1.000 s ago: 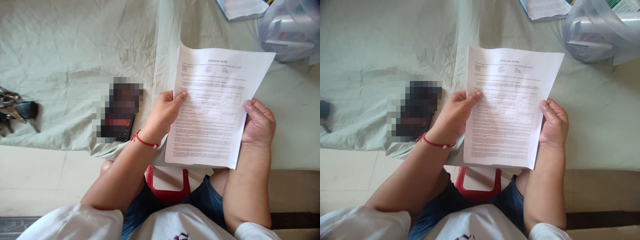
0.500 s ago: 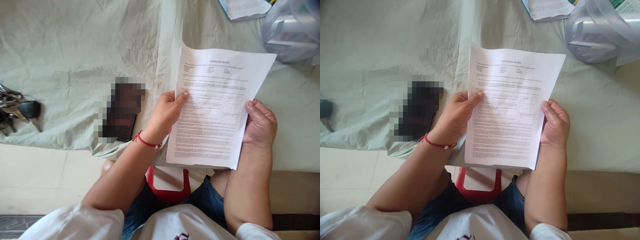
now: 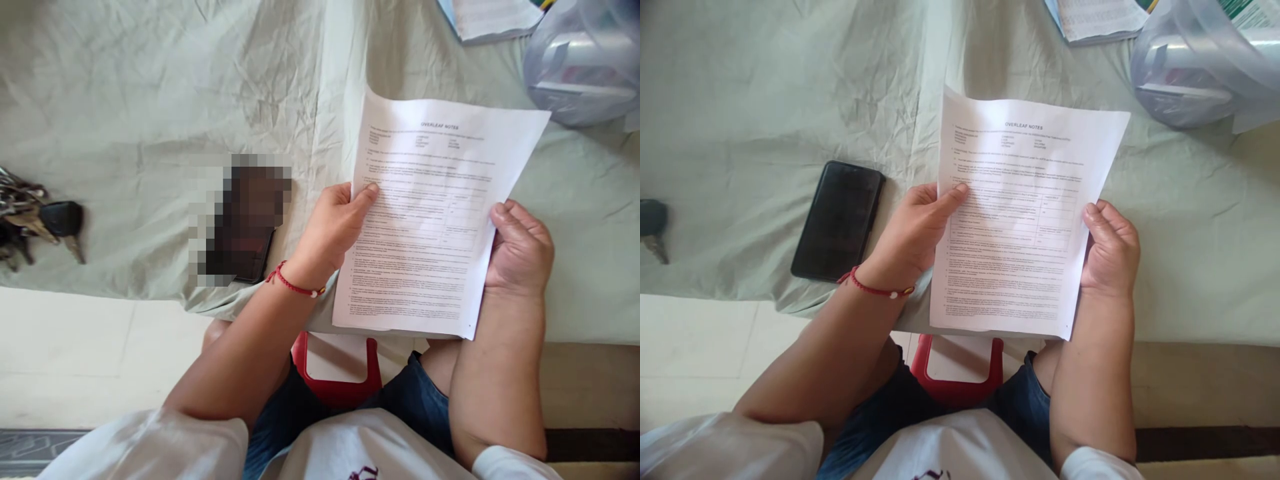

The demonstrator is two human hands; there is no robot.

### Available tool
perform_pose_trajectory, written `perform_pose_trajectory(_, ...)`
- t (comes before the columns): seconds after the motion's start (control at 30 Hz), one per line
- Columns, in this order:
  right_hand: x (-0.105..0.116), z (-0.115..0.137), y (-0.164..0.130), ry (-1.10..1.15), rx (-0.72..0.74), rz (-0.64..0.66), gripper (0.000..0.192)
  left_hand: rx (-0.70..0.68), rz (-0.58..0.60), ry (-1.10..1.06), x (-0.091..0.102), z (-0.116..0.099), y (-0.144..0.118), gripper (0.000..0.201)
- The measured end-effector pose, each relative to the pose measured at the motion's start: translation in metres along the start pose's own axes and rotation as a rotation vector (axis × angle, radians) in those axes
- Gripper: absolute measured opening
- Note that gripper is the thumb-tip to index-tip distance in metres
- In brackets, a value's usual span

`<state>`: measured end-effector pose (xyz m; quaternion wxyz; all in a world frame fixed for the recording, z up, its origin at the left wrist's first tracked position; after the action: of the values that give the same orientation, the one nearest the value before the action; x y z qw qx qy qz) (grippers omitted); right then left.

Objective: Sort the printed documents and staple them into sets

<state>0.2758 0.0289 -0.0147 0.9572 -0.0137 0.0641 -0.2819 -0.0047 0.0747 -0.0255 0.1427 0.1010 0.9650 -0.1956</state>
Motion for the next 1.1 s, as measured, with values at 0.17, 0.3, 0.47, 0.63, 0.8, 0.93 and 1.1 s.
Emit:
perform_pose_trajectory(0.17,0.0000,-0.0001,0.0005,-0.005,0.005,0.016,0.016,-0.001,-0.005,0.008,0.0002,-0.0007,-0.0012,0.035)
perform_pose_trajectory(0.3,-0.0013,0.0003,-0.0003,-0.009,0.003,0.014,0.017,0.000,-0.027,0.018,0.0006,-0.0014,-0.0021,0.035)
perform_pose_trajectory(0.47,-0.0022,0.0013,-0.0026,-0.020,0.006,0.012,0.018,0.008,-0.034,0.015,0.0008,-0.0010,-0.0022,0.032)
perform_pose_trajectory(0.63,-0.0033,0.0033,-0.0037,-0.016,0.006,0.004,0.016,0.016,-0.035,0.014,0.0017,-0.0001,-0.0021,0.031)
perform_pose_trajectory(0.8,-0.0025,0.0038,-0.0030,-0.030,0.009,-0.005,0.013,0.015,-0.029,0.012,0.0011,-0.0005,-0.0028,0.033)
perform_pose_trajectory(0.93,-0.0011,0.0028,-0.0024,-0.045,0.013,-0.004,0.016,0.016,-0.028,0.020,0.0008,-0.0016,-0.0048,0.034)
perform_pose_trajectory(1.1,-0.0010,0.0035,-0.0029,-0.053,0.012,0.000,0.017,0.014,-0.027,0.012,-0.0004,-0.0026,-0.0064,0.032)
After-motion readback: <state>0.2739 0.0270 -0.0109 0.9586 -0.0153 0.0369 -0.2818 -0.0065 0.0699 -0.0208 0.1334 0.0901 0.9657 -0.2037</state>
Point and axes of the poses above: each hand's wrist, its own y-axis towards the middle knuckle, its own x-axis out of the back of the hand, z = x × y, the point moved 7 cm from there along y, towards the middle knuckle, and after that the axes turned 1 degree about z, right-handed, at the moved point
